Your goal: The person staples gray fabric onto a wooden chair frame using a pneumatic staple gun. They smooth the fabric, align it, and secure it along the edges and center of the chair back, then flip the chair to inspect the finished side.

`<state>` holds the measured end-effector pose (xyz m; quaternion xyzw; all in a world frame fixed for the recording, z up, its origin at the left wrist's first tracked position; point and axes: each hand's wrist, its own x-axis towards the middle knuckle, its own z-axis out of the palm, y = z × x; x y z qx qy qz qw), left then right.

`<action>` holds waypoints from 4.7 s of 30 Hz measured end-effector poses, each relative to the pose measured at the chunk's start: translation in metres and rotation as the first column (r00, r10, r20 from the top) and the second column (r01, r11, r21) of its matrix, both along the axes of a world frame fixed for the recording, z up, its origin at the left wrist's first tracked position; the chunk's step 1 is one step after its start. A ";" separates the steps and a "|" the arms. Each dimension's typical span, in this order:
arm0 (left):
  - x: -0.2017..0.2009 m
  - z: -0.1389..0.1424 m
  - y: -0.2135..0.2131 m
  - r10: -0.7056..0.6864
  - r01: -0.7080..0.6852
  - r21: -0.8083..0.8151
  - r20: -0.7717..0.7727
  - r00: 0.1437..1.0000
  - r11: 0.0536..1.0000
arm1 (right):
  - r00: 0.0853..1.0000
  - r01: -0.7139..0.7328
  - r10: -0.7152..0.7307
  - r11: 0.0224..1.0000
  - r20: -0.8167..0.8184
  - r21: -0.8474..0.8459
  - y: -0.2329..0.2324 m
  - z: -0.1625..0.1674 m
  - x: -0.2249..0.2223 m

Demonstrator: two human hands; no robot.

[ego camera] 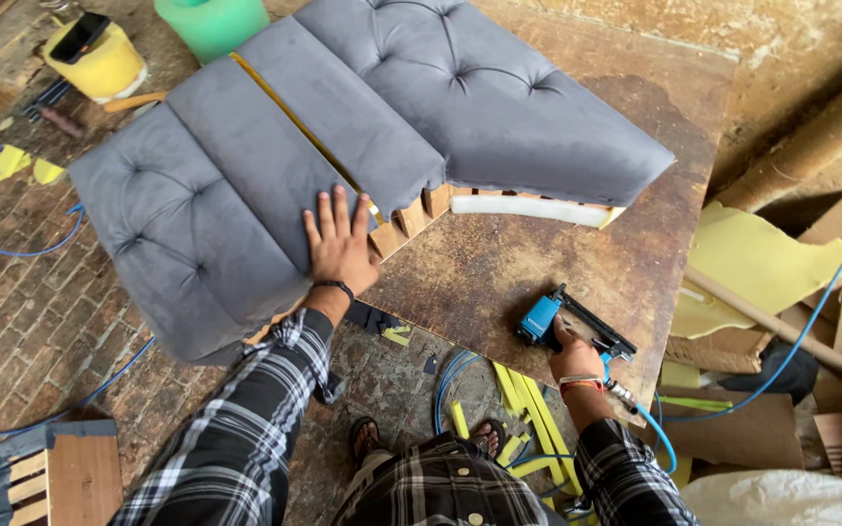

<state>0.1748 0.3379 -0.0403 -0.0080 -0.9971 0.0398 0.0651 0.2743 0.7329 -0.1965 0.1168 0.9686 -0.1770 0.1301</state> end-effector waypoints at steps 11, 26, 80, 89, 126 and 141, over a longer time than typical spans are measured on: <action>0.045 -0.021 -0.008 -0.079 0.057 0.230 0.089 0.993 0.972 | 0.992 -0.021 0.016 0.999 0.122 0.045 0.001 0.003 -0.008; 0.162 -0.129 -0.110 0.242 -0.534 0.761 0.476 0.846 0.368 | 0.992 -0.059 0.051 0.996 0.118 0.062 0.004 -0.005 -0.016; -0.004 0.031 -0.267 -0.295 0.268 0.519 -0.032 0.955 0.812 | 0.859 -0.286 0.361 0.927 -0.364 0.244 -0.431 0.186 -0.176; -0.070 0.032 -0.232 0.131 -0.098 0.502 -0.031 0.991 0.859 | 0.848 -0.313 0.353 0.935 -0.396 0.164 -0.397 0.202 -0.231; -0.095 0.024 -0.270 0.344 -0.259 0.581 -0.038 0.938 0.771 | 0.757 -0.535 0.416 0.837 -0.504 -0.113 -0.383 0.150 -0.427; -0.194 0.045 -0.311 -0.140 0.077 0.163 0.428 0.893 0.984 | 0.719 -0.632 0.660 0.751 -0.217 0.190 -0.497 0.204 -0.240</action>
